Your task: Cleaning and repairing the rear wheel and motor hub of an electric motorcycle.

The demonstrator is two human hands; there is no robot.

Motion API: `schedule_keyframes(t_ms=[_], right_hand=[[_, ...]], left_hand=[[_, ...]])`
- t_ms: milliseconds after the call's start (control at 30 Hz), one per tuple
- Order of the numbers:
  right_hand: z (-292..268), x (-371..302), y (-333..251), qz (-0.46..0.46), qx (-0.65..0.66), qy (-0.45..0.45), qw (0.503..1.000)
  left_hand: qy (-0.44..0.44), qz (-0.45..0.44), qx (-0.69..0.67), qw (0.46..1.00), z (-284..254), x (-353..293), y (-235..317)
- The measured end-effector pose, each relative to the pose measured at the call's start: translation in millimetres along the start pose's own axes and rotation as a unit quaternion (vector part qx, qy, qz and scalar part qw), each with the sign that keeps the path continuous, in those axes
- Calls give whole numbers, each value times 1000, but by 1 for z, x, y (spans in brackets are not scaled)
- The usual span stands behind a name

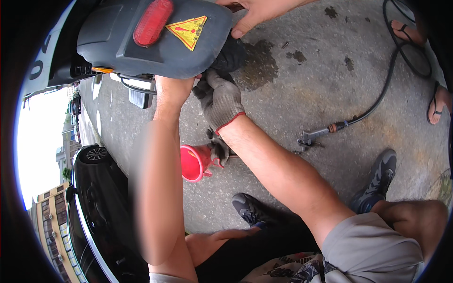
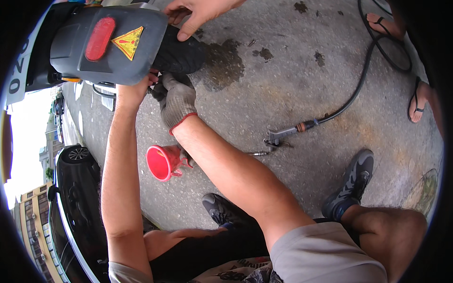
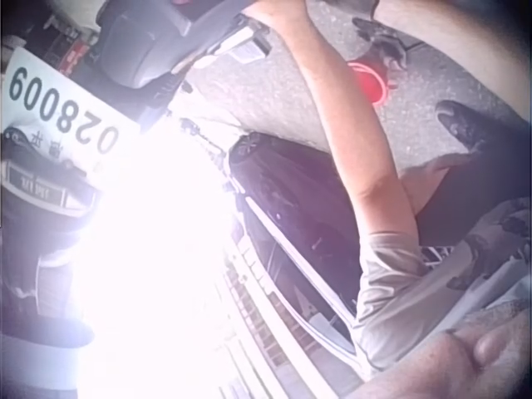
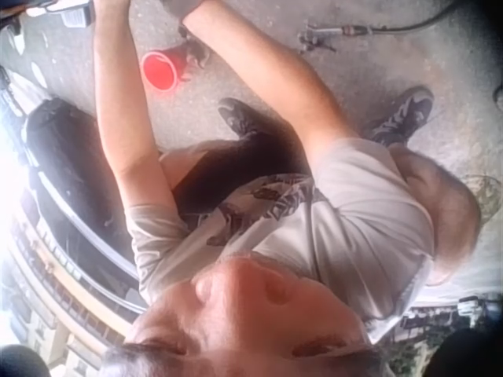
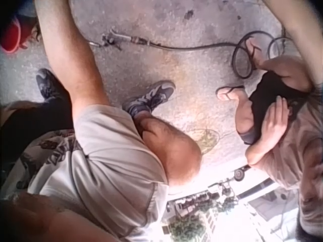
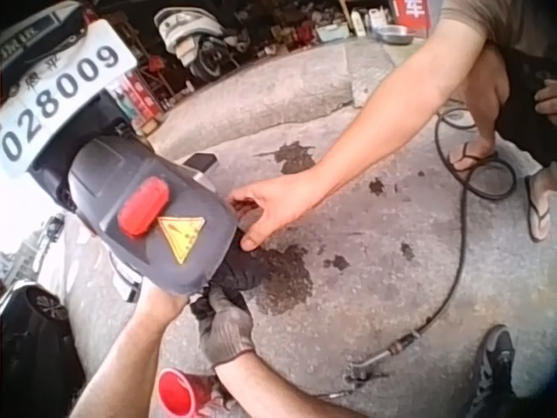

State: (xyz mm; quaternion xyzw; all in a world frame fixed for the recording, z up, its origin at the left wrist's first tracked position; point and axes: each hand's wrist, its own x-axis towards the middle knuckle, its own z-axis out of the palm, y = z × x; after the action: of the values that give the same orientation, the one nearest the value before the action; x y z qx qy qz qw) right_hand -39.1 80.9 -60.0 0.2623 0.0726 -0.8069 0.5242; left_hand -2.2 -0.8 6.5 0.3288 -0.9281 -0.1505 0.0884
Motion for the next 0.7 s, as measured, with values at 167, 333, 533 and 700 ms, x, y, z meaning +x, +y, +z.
schedule_keyframes(t_ms=[167, 333, 533, 700], right_hand=[[-2, 8, 1, 7, 42, -11, 999], [5, 3, -6, 37, 75, -14, 996], [7, 5, -8, 54, 67, 46, 995], [5, 8, -5, 79, 54, 43, 994]], left_hand=[[55, 44, 29, 997, 4, 3, -2], [64, 44, 15, 997, 5, 0, -3], [73, 63, 49, 994, 6, 0, -7], [70, 48, 17, 996, 5, 0, -11]])
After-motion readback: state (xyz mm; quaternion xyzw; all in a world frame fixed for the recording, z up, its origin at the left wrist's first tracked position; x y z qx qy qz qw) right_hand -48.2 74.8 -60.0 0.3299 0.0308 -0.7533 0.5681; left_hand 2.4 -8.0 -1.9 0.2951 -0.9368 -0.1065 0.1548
